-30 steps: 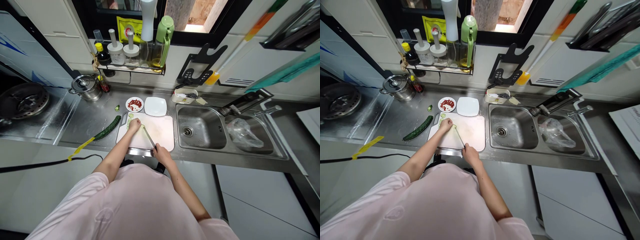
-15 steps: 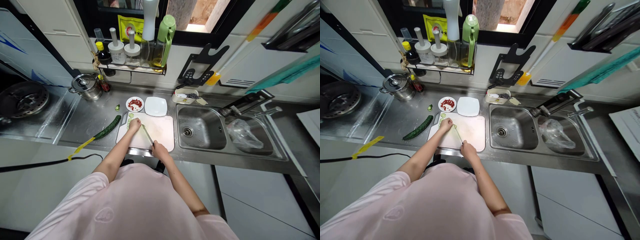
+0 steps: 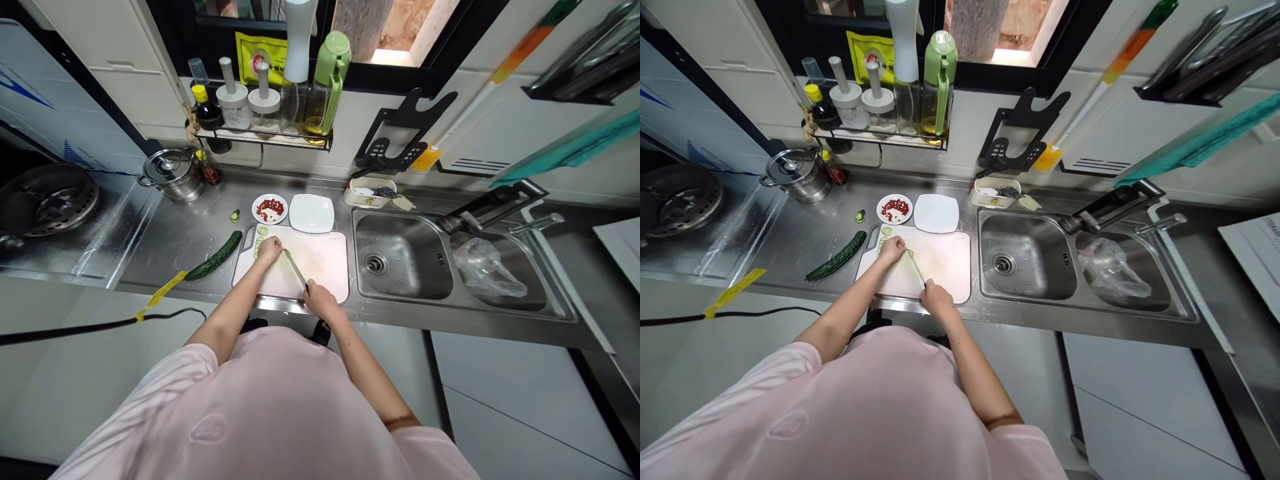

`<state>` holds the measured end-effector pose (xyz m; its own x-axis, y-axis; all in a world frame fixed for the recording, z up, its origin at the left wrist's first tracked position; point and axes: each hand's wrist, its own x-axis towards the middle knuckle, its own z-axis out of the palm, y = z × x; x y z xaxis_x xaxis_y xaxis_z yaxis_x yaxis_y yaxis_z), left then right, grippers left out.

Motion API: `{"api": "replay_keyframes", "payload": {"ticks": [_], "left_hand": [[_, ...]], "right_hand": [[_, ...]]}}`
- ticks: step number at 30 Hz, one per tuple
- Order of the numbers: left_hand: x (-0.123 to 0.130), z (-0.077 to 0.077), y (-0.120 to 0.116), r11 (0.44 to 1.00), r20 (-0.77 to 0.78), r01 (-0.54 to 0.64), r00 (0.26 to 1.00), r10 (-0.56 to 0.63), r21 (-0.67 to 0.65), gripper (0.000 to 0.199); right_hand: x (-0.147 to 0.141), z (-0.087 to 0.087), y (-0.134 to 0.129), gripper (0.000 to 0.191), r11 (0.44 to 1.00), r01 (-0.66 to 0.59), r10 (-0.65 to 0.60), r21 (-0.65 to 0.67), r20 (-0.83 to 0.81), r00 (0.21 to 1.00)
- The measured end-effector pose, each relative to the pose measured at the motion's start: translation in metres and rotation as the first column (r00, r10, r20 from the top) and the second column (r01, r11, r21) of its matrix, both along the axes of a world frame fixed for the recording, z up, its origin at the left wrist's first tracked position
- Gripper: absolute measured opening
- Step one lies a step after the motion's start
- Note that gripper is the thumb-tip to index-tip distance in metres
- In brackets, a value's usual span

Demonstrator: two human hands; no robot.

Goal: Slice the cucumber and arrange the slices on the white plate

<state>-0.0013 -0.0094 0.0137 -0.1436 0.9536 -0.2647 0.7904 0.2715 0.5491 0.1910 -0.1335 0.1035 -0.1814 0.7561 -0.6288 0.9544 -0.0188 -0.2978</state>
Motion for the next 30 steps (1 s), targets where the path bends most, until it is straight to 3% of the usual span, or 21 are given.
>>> {"api": "replay_keyframes", "payload": {"ticks": [15, 30], "left_hand": [[0.001, 0.002, 0.0, 1.0, -0.013, -0.006, 1.0, 0.006, -0.016, 0.014], [0.0, 0.0, 0.0, 1.0, -0.008, -0.005, 1.0, 0.005, -0.008, 0.012]], "right_hand": [[-0.001, 0.014, 0.005, 0.027, 0.999, 0.003, -0.003, -0.037, -0.004, 1.0], [-0.002, 0.015, 0.006, 0.024, 0.999, 0.007, -0.007, -0.05, 0.002, 1.0]]}}
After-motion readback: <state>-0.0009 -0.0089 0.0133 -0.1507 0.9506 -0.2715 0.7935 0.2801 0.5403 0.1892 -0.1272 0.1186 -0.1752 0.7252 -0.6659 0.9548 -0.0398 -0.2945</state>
